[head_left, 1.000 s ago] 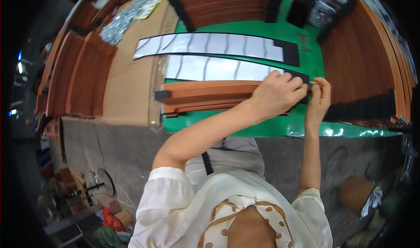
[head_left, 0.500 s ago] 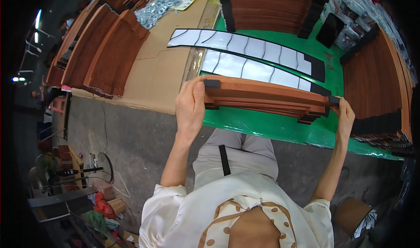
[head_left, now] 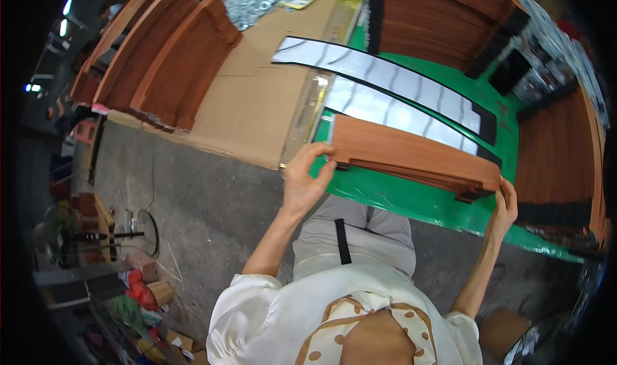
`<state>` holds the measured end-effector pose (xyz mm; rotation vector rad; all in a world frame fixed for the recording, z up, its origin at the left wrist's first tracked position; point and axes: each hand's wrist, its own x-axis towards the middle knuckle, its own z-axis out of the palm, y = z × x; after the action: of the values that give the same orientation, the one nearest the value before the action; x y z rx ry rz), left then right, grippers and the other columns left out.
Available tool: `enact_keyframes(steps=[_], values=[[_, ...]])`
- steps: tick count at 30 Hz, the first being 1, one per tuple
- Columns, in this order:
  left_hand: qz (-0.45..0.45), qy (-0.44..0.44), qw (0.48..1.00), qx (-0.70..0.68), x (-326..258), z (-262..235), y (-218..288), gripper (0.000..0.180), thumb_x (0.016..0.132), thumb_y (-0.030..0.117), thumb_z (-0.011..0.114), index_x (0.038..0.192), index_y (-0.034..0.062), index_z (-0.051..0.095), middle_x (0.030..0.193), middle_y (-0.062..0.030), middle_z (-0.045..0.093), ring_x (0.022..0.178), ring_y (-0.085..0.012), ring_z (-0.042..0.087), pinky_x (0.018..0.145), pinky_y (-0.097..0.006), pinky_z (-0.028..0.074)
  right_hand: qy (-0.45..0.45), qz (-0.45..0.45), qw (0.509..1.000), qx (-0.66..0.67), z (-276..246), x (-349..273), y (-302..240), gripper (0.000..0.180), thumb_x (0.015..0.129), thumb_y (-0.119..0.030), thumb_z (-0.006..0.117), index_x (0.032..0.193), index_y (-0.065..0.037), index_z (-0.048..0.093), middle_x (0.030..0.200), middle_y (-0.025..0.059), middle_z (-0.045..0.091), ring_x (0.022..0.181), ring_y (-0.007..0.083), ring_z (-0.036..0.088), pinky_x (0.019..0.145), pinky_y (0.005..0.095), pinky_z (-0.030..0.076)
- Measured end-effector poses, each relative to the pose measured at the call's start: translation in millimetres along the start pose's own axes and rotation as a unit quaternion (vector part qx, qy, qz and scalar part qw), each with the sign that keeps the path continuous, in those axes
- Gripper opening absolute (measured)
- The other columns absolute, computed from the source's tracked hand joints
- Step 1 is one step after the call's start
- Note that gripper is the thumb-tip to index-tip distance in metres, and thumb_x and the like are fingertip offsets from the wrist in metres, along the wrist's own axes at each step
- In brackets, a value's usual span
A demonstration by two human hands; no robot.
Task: The person attaches black components to wooden slats by hand.
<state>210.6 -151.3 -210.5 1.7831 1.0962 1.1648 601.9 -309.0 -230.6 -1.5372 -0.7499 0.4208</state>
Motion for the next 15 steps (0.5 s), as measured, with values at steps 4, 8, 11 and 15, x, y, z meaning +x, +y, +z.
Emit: enact_keyframes(steps=[4, 8, 11, 15], values=[[-0.02, -0.012, 1.0, -0.009, 2, -1, 10, 0.037, 0.075, -0.004, 0.066, 0.111, -0.0004, 0.057, 0.105, -0.0111, 0.059, 0.1, -0.02, 0.058, 0.086, -0.03, 0.046, 0.023, 0.021, 1.0, 0.0, -10, -4, 10, 0.031, 0.088, 0.001, 0.047, 0.118, 0.005, 0.054, 0.121, 0.0116, 0.055, 0.114, 0.0197, 0.051, 0.1, 0.0323, 0.037], [-0.018, 0.011, 1.0, 0.017, 16, -41, 7, 0.043, 0.077, 0.002, 0.067, 0.118, 0.0005, 0.053, 0.113, -0.0138, 0.057, 0.108, -0.0238, 0.055, 0.091, -0.033, 0.044, -0.02, 0.021, 1.0, -0.01, -21, 1, 9, 0.036, 0.092, -0.003, 0.046, 0.128, 0.003, 0.046, 0.125, 0.014, 0.051, 0.118, 0.0235, 0.048, 0.103, 0.0354, 0.035], [0.086, 0.107, 0.94, 0.312, 59, -108, -11, 0.043, 0.078, 0.009, 0.067, 0.118, 0.0008, 0.053, 0.118, -0.0159, 0.056, 0.112, -0.0288, 0.052, 0.094, -0.037, 0.041, 0.03, 0.004, 1.0, 0.002, -32, 7, -7, 0.034, 0.096, -0.009, 0.046, 0.128, 0.002, 0.045, 0.126, 0.0129, 0.051, 0.118, 0.0205, 0.048, 0.103, 0.0328, 0.038], [0.057, 0.252, 0.765, 0.59, 114, -234, -22, 0.052, 0.076, 0.016, 0.071, 0.122, 0.0042, 0.05, 0.119, -0.0183, 0.053, 0.11, -0.0355, 0.05, 0.091, -0.042, 0.042, 0.056, -0.027, 0.998, -0.015, -26, 24, -22, 0.029, 0.096, -0.009, 0.047, 0.123, 0.002, 0.049, 0.123, 0.0115, 0.053, 0.114, 0.0173, 0.051, 0.1, 0.0298, 0.04]])
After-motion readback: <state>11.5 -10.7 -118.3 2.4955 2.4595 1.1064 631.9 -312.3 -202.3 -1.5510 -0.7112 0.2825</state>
